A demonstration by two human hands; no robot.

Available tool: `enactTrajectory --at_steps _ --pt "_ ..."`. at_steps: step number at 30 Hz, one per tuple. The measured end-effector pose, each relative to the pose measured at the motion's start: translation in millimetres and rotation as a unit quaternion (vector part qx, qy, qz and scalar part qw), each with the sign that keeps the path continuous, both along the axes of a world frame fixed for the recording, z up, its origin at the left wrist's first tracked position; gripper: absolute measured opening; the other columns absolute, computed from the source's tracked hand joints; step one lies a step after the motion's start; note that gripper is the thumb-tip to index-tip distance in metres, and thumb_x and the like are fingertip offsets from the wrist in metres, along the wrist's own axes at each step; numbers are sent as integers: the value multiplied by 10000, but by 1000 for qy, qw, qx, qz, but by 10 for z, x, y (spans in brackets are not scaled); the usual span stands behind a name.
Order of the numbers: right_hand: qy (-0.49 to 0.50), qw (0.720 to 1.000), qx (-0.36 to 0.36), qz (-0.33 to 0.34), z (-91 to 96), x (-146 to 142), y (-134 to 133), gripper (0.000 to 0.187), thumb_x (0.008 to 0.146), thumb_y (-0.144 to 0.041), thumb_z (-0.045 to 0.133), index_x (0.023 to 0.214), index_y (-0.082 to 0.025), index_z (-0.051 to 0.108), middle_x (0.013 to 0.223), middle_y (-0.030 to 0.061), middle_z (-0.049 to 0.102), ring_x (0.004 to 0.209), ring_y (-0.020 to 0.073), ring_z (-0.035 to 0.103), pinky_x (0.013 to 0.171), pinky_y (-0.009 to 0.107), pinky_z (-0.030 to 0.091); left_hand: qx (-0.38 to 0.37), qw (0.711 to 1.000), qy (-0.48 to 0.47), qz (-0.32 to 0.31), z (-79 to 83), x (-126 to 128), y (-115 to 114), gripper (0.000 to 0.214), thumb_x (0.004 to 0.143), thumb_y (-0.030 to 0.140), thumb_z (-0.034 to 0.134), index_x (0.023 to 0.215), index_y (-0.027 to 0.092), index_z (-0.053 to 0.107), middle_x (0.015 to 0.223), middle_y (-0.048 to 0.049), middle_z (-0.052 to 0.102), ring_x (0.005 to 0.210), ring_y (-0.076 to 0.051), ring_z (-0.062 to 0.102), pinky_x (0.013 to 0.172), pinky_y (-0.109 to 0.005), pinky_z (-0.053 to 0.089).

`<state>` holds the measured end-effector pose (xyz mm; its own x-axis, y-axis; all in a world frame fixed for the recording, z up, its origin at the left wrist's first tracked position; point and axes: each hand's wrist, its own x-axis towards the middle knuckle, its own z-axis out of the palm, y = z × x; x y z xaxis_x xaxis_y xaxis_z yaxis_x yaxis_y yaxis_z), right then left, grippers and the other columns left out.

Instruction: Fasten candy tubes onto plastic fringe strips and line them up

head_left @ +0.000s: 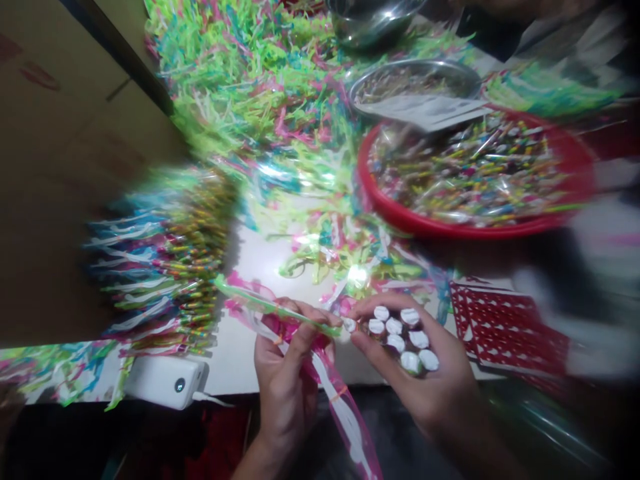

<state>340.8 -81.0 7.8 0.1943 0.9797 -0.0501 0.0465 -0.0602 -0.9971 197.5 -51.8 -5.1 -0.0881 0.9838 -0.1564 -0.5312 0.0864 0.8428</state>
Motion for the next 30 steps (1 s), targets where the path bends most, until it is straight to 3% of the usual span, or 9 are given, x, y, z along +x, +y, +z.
enactTrajectory --at_steps 4,11,17,21,25,28,30 --pt "-36 999 9 -17 15 -31 -10 184 906 -264 771 1038 -347 674 1028 -61 733 911 106 718 695 119 548 -18 1000 7 17 -17 18 -28 249 828 218 859 902 175 625 799 12 652 748 -133 720 481 -131 480" --pt "-105 992 68 -31 -30 -56 5 273 897 -120 713 1065 -328 657 1040 -70 697 945 92 681 828 138 510 -9 999 -1 36 -58 67 -15 313 783 226 887 885 188 594 786 23 629 782 -158 733 487 -151 495" --pt "-162 984 70 -14 -45 -36 -16 342 883 -127 742 1123 -342 628 1039 -76 683 896 76 695 786 107 528 7 997 16 75 -70 123 -13 349 745 227 921 839 183 589 771 40 633 756 -127 727 728 -204 618" --pt "-139 988 57 -31 -62 -86 -23 350 853 -116 748 1100 -333 630 996 -80 690 809 65 695 711 87 531 26 995 30 93 -70 160 -29 373 691 244 957 804 180 608 730 41 632 755 -134 732 754 -213 634" --pt "-100 992 69 -43 -111 -147 -6 237 875 -169 742 1043 -299 637 921 -62 686 785 83 690 711 117 551 22 995 36 96 -128 186 -48 338 698 275 958 829 181 661 757 28 685 736 -135 746 734 -199 629" --pt "-1 999 8 -47 -108 -183 28 181 870 -290 786 990 -274 651 848 -45 706 701 114 687 636 165 573 -12 994 47 97 -187 202 -82 311 745 325 934 889 179 700 813 -7 748 781 -159 768 773 -228 633" --pt "77 994 -57 -60 -72 -187 63 245 835 -373 828 976 -255 666 834 -29 729 706 139 705 645 199 592 -54 992 53 102 -213 216 -105 343 760 384 921 921 169 709 865 -47 782 810 -191 777 785 -269 639"
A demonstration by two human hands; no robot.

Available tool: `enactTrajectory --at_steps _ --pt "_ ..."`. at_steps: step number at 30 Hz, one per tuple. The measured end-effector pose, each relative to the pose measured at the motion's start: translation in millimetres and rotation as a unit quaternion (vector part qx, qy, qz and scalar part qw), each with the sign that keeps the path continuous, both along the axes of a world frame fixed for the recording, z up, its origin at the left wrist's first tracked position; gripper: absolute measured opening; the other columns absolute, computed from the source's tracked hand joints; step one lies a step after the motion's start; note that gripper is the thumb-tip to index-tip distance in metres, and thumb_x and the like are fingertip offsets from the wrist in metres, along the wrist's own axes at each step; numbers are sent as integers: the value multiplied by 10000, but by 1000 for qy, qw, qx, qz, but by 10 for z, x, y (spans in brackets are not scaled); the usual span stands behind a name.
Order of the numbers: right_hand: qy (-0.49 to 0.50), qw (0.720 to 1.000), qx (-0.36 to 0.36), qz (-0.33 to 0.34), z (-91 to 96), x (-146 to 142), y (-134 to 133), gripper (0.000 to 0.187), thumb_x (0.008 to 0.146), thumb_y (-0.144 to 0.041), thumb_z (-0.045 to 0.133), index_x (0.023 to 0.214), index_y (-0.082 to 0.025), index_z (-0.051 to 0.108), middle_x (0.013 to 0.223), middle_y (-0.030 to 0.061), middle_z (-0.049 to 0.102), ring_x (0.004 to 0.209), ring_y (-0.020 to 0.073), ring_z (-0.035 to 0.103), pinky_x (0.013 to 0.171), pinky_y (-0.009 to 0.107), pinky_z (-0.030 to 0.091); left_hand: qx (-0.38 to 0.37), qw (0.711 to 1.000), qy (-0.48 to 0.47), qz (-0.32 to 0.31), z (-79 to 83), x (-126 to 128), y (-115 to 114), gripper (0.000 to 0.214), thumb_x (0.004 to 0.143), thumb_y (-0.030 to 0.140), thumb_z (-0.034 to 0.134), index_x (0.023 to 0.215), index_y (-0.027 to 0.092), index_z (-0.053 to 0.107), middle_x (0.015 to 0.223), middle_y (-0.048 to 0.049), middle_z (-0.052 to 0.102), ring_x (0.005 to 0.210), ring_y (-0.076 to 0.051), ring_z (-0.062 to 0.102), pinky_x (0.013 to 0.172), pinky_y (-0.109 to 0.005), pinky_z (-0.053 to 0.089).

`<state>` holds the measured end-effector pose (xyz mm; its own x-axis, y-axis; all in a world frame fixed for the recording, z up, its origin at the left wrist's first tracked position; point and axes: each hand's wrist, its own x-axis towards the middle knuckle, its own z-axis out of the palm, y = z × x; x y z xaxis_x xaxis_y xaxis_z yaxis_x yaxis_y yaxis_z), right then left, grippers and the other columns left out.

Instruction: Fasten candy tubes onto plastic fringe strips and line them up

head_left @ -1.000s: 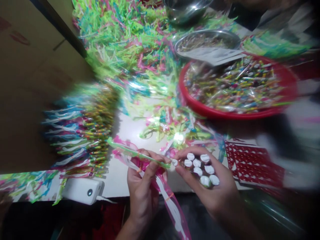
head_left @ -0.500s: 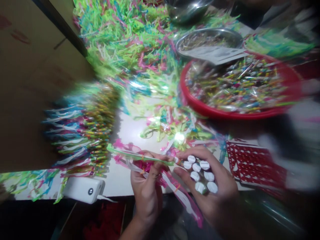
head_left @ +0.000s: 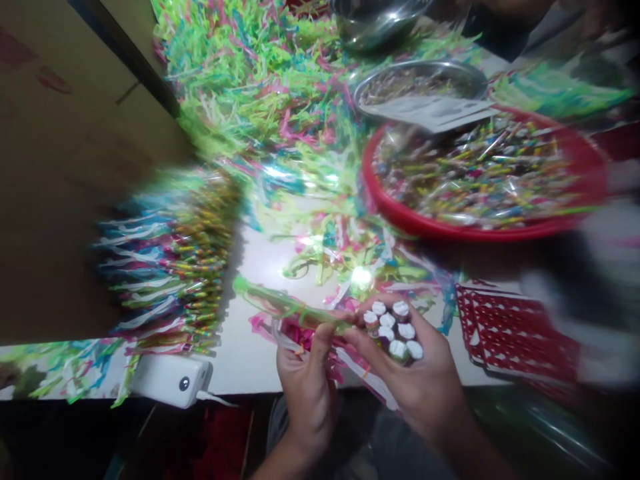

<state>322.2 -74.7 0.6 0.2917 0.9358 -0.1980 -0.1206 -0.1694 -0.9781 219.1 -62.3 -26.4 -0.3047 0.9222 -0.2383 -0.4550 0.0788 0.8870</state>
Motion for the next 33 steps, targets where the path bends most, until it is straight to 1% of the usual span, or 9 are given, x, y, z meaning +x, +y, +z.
enactTrajectory --at_steps 2,6,11,14,17,19,24,28,33 --pt "36 998 -40 -22 37 20 39 286 808 -408 849 965 -239 680 852 -16 745 765 156 731 703 215 605 -44 999 -12 4 -11 13 -7 397 759 434 915 970 165 714 931 -75 798 842 -221 781 783 -304 642" --pt "-18 997 -66 -22 11 133 74 323 807 -458 835 978 -219 701 918 17 768 849 181 747 779 244 606 -90 995 -45 13 -20 -6 48 418 837 472 845 1108 185 708 1051 -76 787 930 -225 775 782 -283 621" --pt "-90 991 -96 34 -149 326 108 543 759 -609 831 1110 -216 702 1112 99 801 963 273 773 795 317 634 -118 992 -51 -1 -120 -127 57 427 882 558 775 892 147 658 777 -41 733 692 -170 731 665 -238 576" --pt "-81 984 -70 140 -218 288 409 558 717 -594 873 1090 -213 712 995 99 815 769 262 778 626 304 641 -161 985 -61 -11 -309 -176 25 532 883 666 714 877 142 625 687 -39 688 584 -173 697 556 -236 533" --pt "-54 981 26 183 -160 -80 946 503 779 -555 846 1090 -191 691 909 71 792 677 213 743 625 306 636 -172 981 -84 6 -508 -225 27 664 766 788 742 891 151 599 675 -47 682 504 -185 663 418 -221 435" --pt "-46 962 115 244 -65 -484 1346 425 859 -536 761 1032 -165 648 979 81 761 670 188 721 634 333 642 -185 978 -97 27 -553 -278 25 713 692 819 776 858 154 580 662 -52 673 490 -196 659 393 -227 421" --pt "-152 911 193 331 59 -1542 2162 162 931 -283 706 966 -153 618 857 21 694 744 175 689 709 347 612 -153 975 -142 76 -367 -489 -4 646 620 611 939 918 163 581 735 -48 692 600 -229 714 468 -258 523" --pt "-265 853 258 368 31 -2089 2418 169 963 -298 713 1036 -150 676 1029 40 703 957 193 683 885 400 576 -112 973 -145 138 -252 -633 1 634 597 438 984 995 197 553 844 -37 712 670 -232 738 488 -251 538" --pt "-368 792 302 381 63 -2333 2405 260 997 -311 669 1206 -158 657 1254 89 663 1106 235 655 963 452 554 -112 971 -131 169 -269 -679 41 668 593 466 987 1013 197 543 849 -29 705 649 -207 724 482 -233 510"
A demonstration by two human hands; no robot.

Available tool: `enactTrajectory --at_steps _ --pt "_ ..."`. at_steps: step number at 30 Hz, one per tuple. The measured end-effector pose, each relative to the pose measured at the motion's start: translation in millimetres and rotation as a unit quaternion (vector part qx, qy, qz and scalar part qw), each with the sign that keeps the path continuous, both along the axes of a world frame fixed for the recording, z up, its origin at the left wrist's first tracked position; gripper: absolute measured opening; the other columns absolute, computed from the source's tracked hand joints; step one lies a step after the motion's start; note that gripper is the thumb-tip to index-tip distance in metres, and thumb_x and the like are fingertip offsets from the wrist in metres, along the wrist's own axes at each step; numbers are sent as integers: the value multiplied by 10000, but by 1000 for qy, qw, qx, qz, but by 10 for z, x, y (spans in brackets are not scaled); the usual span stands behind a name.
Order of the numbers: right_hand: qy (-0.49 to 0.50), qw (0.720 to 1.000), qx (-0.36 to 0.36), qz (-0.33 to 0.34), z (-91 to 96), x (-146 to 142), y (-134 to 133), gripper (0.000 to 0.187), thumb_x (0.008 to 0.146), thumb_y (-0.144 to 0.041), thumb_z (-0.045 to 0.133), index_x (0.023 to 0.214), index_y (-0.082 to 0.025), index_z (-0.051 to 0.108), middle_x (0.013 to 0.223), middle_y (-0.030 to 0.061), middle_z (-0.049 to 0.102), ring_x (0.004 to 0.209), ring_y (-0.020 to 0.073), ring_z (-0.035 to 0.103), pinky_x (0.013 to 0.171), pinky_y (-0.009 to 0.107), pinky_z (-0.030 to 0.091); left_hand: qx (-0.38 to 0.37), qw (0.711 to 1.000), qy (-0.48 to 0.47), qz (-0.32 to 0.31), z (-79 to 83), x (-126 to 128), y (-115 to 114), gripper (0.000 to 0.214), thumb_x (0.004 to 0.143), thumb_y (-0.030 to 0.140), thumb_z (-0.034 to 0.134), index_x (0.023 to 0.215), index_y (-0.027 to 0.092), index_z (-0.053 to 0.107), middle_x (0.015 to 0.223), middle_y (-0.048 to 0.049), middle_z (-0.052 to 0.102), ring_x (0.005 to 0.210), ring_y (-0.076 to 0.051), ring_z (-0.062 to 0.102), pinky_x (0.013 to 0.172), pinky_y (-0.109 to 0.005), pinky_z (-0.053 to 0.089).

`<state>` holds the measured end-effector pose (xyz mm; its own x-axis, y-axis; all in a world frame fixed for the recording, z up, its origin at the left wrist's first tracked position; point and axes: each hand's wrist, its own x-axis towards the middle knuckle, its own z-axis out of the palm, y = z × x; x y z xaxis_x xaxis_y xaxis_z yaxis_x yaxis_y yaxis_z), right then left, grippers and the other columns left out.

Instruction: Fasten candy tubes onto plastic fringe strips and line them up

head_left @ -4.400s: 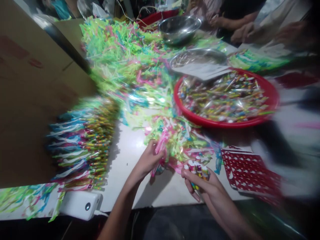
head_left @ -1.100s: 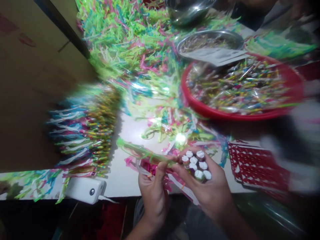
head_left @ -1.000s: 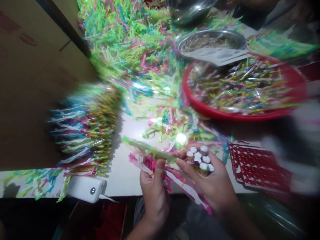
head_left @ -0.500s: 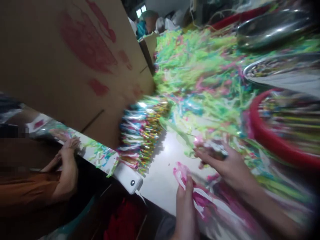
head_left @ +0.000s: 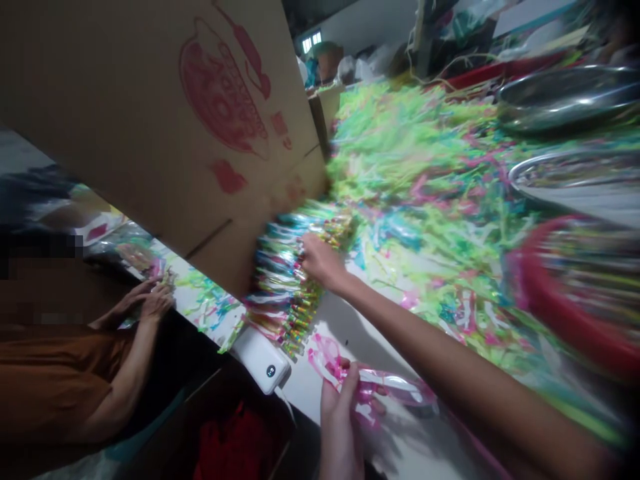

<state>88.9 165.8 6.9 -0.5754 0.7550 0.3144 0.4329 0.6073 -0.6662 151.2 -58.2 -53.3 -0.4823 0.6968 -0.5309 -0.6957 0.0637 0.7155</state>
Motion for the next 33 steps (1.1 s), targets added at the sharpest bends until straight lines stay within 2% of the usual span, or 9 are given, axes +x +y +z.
enactTrajectory --at_steps 7,12,16,18,21,25,27,31,33 --pt "-32 999 40 -10 283 413 -100 362 933 -101 640 1290 -144 597 1268 112 660 1117 252 638 943 423 523 26 998 51 16 130 -102 47 555 731 454 925 1074 168 596 834 -6 686 585 -107 627 492 -185 447" --pt "-19 998 -41 -37 315 1431 -413 74 909 -207 687 921 -177 620 864 47 703 783 211 646 673 306 438 62 990 123 33 229 -253 129 525 773 466 901 1094 156 624 928 -24 721 591 -66 606 508 -157 437" --pt "27 980 -188 -65 191 2150 -1033 223 918 -418 707 936 -197 680 847 22 740 768 203 687 637 284 486 96 984 149 -4 284 -198 206 435 839 454 850 1078 176 616 974 -18 718 547 -49 581 499 -156 436" --pt "120 946 -280 -106 118 2326 -1363 288 872 -465 765 964 -198 706 922 41 763 826 211 711 696 286 543 109 979 168 -47 291 -113 218 360 872 423 824 1056 177 636 1020 -20 710 528 -39 568 500 -159 447" --pt "207 866 -411 -197 31 2433 -1756 379 780 -503 848 974 -214 695 905 25 755 617 147 639 479 227 494 121 969 196 -93 271 25 203 282 892 367 809 1058 187 669 1040 -12 702 527 -41 567 514 -166 487" --pt "261 804 -458 -273 -72 2506 -2035 446 704 -458 923 993 -211 689 800 -6 712 470 90 521 378 192 425 133 962 188 -150 239 154 160 254 912 400 785 1010 187 688 997 -21 713 539 -59 583 505 -170 501" --pt "324 773 -476 -266 -137 2519 -2104 424 711 -433 931 957 -200 678 671 -32 639 479 90 510 401 179 427 157 963 133 -175 251 194 139 372 894 541 767 971 186 681 923 -32 713 569 -86 602 507 -178 503" --pt "454 652 -573 -201 -282 2425 -2190 410 754 -436 912 929 -176 647 592 -63 507 499 53 398 396 125 307 189 961 42 -196 352 239 136 553 731 716 815 910 209 685 785 -9 651 614 -118 604 531 -192 517" --pt "447 649 -587 -188 -349 2361 -2202 415 777 -461 885 940 -164 647 598 -64 486 498 49 371 394 132 279 195 956 51 -215 405 240 162 470 713 615 888 832 206 688 712 16 593 580 -104 571 522 -182 499"
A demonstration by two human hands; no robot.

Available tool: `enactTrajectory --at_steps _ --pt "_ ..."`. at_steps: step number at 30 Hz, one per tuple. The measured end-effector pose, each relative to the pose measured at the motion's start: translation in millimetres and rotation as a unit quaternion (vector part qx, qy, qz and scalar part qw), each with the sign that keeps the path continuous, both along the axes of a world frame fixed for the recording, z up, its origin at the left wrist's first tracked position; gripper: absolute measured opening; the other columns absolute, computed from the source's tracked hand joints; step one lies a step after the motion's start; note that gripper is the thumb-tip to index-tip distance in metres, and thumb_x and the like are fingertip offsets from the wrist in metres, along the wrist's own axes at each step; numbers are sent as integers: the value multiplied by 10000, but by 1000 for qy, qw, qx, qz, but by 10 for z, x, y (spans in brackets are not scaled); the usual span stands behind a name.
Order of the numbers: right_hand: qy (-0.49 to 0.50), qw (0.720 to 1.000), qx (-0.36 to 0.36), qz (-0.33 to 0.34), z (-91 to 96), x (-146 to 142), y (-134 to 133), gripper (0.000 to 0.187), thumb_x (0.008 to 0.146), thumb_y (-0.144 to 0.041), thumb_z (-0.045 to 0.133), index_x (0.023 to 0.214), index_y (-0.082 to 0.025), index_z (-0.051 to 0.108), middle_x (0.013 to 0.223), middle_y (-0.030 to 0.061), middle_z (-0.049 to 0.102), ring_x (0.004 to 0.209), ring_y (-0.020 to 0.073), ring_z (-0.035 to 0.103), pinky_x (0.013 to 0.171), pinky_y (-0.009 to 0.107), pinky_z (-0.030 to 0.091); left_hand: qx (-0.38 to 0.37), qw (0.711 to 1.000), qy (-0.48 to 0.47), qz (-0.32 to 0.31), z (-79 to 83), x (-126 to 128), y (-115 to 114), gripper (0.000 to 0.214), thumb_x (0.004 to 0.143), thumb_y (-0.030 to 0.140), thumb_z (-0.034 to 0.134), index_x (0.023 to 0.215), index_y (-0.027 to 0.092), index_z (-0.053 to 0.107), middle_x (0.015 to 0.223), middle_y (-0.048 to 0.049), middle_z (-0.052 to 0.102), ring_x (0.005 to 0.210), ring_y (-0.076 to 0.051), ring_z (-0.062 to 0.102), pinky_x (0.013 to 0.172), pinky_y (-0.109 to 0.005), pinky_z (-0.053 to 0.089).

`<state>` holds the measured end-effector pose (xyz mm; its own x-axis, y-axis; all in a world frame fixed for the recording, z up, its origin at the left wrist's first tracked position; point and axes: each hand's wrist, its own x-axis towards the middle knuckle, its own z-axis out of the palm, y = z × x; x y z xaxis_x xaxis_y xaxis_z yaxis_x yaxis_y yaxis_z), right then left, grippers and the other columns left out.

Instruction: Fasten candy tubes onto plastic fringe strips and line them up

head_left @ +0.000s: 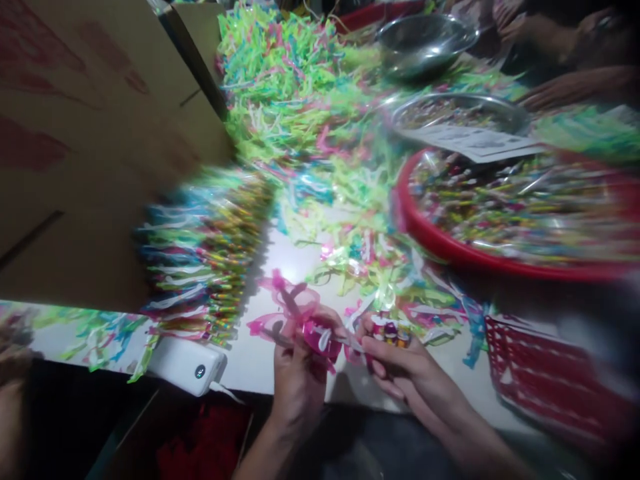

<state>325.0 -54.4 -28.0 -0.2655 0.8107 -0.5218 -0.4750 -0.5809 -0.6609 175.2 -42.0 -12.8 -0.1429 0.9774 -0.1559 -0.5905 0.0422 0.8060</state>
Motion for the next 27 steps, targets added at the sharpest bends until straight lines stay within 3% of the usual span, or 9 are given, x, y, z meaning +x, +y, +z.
enactTrajectory --at_steps 2,4,9,12,15,20,23,25,27 --pt "-48 998 27 12 -57 -20 20 473 765 -524 869 969 -154 657 646 -39 531 532 77 445 396 155 323 20 999 28 1 23 -14 35 403 727 528 910 775 202 679 671 28 549 580 -97 555 540 -174 497" --pt "-108 993 56 7 -101 21 65 559 732 -574 877 1020 -146 663 695 -18 597 530 92 500 404 182 370 41 997 61 16 4 -38 63 426 741 551 896 748 192 668 685 19 565 645 -102 583 607 -168 523" --pt "-186 978 96 11 -125 216 141 516 799 -572 840 1013 -139 657 650 -23 638 404 48 432 418 194 324 17 988 145 49 -149 -91 57 420 828 582 821 869 178 717 815 -33 688 948 -172 693 879 -246 569" --pt "-209 972 103 37 -95 221 106 535 804 -590 826 1055 -147 662 672 -20 645 415 50 423 417 196 304 -14 988 153 30 -205 -79 14 323 918 490 763 975 178 706 829 -25 692 816 -155 692 819 -279 579" --pt "-254 960 97 70 -85 135 41 553 826 -600 790 1144 -166 665 691 -11 657 413 67 399 395 209 277 -10 988 153 11 -202 -12 -44 265 956 403 736 862 167 661 765 2 630 724 -112 648 737 -224 552" --pt "-285 947 137 56 -123 21 -27 559 850 -575 746 1236 -173 698 759 36 698 639 195 642 506 262 461 -87 993 85 -1 -216 177 -159 393 899 497 780 790 172 587 634 47 538 492 -57 485 454 -153 389" --pt "-293 944 145 36 -109 55 -42 513 854 -556 746 1194 -172 717 862 63 725 797 227 696 610 283 531 -113 992 60 -16 -283 242 -190 532 923 671 661 771 171 559 590 49 513 444 -55 439 465 -176 415" --pt "-291 946 134 35 -54 114 -51 506 866 -557 742 1199 -177 713 823 44 710 736 201 679 590 268 521 -118 991 58 -29 -323 244 -184 549 941 701 609 817 167 584 607 35 545 473 -74 488 523 -201 468" --pt "-280 951 126 42 27 181 -57 499 890 -555 732 1239 -201 691 707 -4 659 634 164 635 557 245 500 -111 991 60 -40 -339 223 -168 469 962 626 638 915 160 618 661 14 602 554 -101 568 597 -217 506"
